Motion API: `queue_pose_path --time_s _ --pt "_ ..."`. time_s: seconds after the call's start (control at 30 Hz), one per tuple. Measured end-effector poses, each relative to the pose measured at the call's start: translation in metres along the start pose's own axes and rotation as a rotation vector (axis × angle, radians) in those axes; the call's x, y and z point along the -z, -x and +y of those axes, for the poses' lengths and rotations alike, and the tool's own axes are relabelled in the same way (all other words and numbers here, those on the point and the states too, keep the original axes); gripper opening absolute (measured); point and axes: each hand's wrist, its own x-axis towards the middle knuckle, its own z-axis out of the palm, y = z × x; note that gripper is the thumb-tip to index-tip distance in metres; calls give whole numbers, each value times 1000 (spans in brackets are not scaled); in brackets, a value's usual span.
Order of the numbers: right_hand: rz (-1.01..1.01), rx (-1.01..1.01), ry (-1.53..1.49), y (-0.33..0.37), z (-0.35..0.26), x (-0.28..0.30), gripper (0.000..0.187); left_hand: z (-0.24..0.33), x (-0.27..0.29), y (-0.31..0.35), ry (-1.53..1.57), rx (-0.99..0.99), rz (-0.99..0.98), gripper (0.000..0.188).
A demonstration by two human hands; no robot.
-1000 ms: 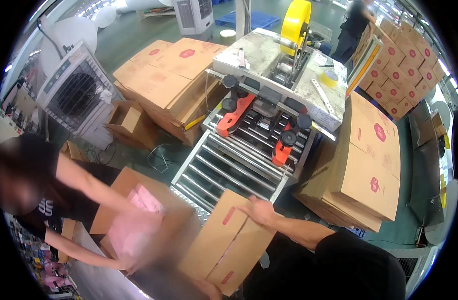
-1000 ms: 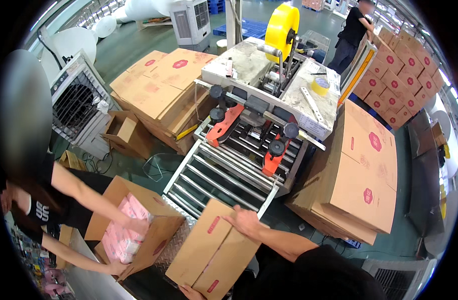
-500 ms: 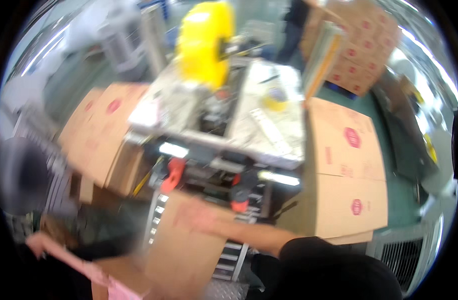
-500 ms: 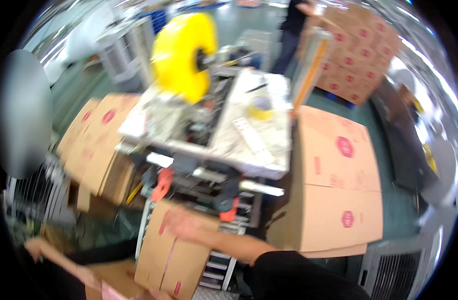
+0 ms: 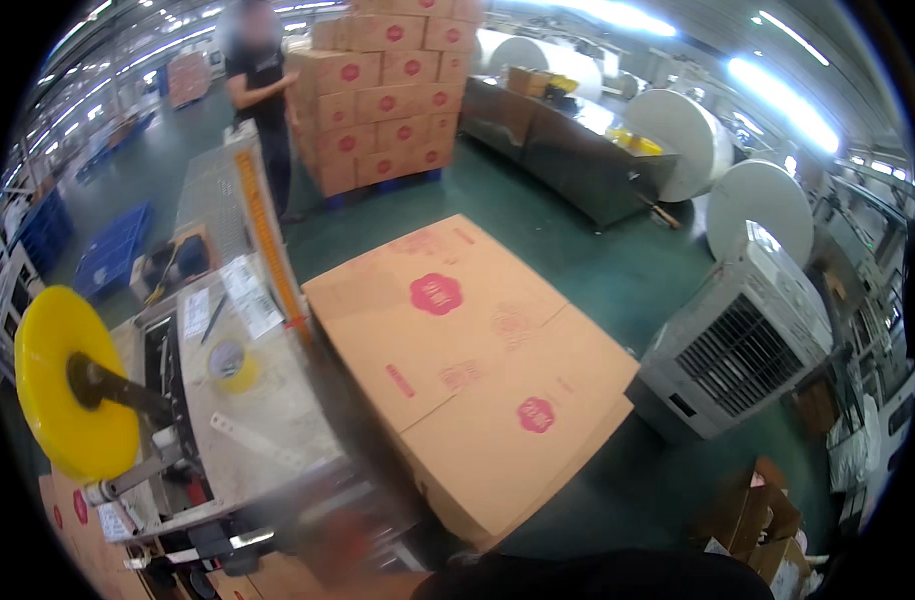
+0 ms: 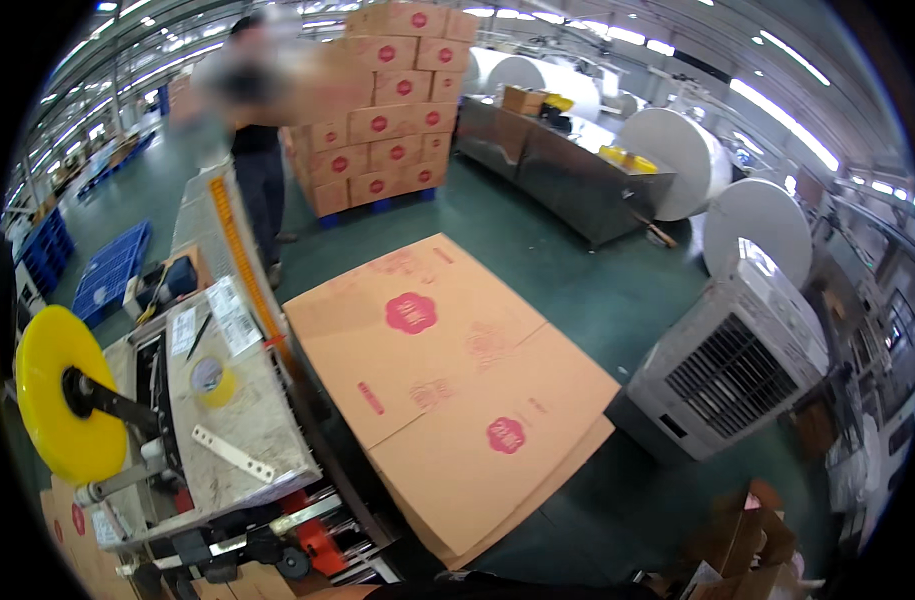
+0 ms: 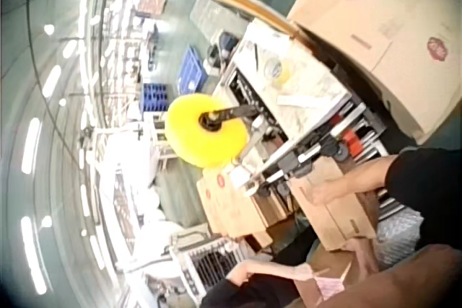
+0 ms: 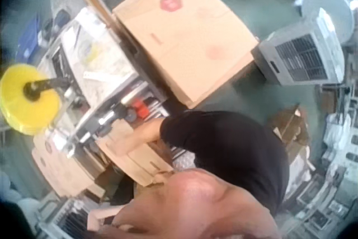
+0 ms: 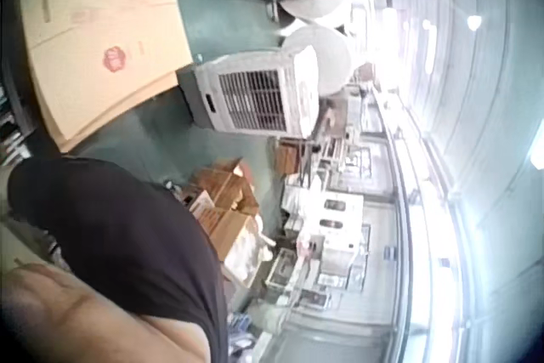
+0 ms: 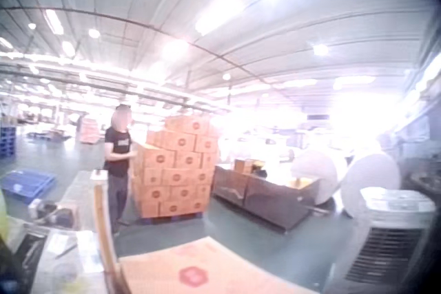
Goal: The person packs pink rectangular packages into cardboard boxes on a conveyor belt. They arrange the items inside the boxes, close the flaps, and move the sealed boxes along the line. A coworker assists by placing items into the boxes.
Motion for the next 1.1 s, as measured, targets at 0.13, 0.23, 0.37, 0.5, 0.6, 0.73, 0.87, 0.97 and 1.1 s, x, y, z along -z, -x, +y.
queue_pose_path --time_s 0.13,0.23,0.37,0.5,0.6,0.73,0.87,0.97,1.1 --pt "191 24 351 62 -17 36 58 35 -13 17 -13 -136 -103 38" --pt "228 -207 357 171 -81 161 63 45 11 27 -21 -217 -62 36" --pt "-352 -1063 768 326 -167 257 103 65 19 60 18 -339 -100 33" --pt "-170 -786 1134 403 -159 224 84 73 46 126 36 -466 -51 30" --pt "35 -691 1265 439 -140 192 63 58 71 180 68 -568 -23 28" --pt "424 -388 1195 420 -258 277 38 12 121 233 153 -685 99 25" --pt "658 -255 1233 360 -497 374 11 -33 206 255 243 -933 315 22" --pt "840 -323 1521 371 -688 442 13 41 238 238 88 -1178 384 80" --pt "1168 -78 1657 311 -704 495 19 148 374 375 -70 -1157 569 96"
